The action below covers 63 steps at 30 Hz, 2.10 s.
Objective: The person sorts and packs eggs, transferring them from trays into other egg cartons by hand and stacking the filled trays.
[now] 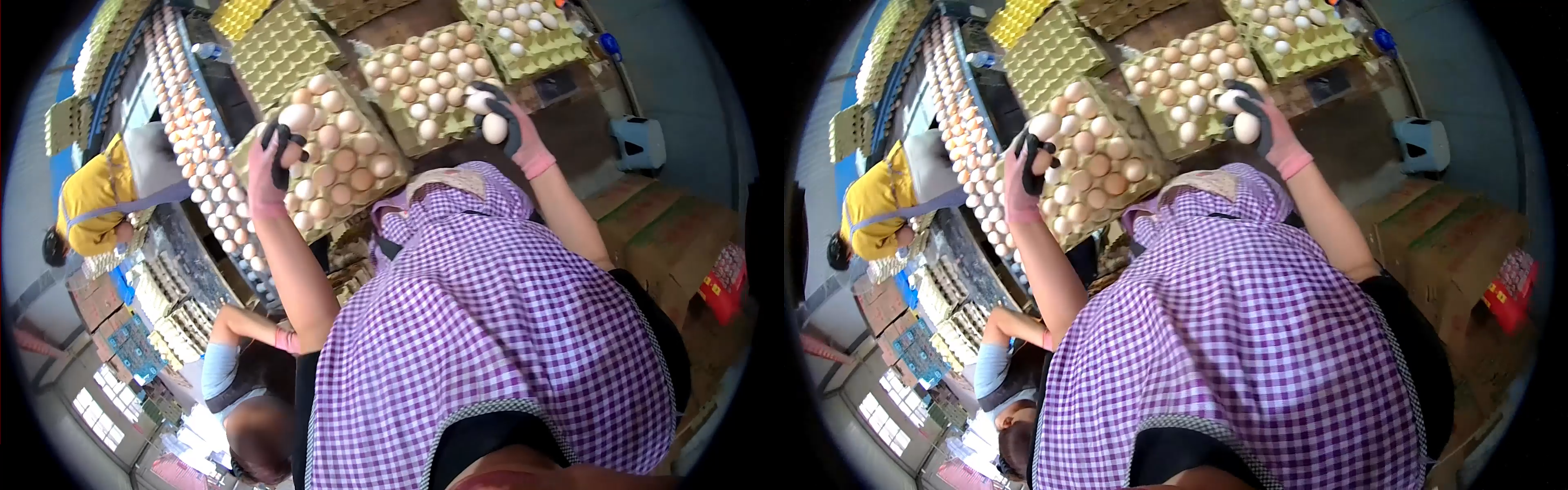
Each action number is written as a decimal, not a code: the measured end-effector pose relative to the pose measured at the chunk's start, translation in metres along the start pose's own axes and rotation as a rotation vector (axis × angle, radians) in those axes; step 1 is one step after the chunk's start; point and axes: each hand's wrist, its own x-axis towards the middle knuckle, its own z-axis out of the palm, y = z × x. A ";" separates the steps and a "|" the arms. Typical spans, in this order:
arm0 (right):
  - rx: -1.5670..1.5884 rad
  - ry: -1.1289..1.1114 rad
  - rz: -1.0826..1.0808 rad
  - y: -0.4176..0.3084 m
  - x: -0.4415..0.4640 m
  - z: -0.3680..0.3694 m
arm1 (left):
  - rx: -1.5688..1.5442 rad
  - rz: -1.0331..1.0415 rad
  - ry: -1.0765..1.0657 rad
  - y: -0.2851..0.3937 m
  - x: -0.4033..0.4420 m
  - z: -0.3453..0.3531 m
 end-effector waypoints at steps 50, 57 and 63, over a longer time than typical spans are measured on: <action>-1.430 -0.724 -0.786 0.100 0.034 0.103 | -1.473 0.182 0.275 -0.120 -0.127 0.081; -1.961 -0.831 -0.788 0.141 0.000 0.158 | -1.374 0.204 0.236 -0.116 -0.128 0.047; -0.865 -0.470 -0.212 0.103 -0.015 0.119 | -1.131 0.227 0.264 -0.129 -0.132 0.039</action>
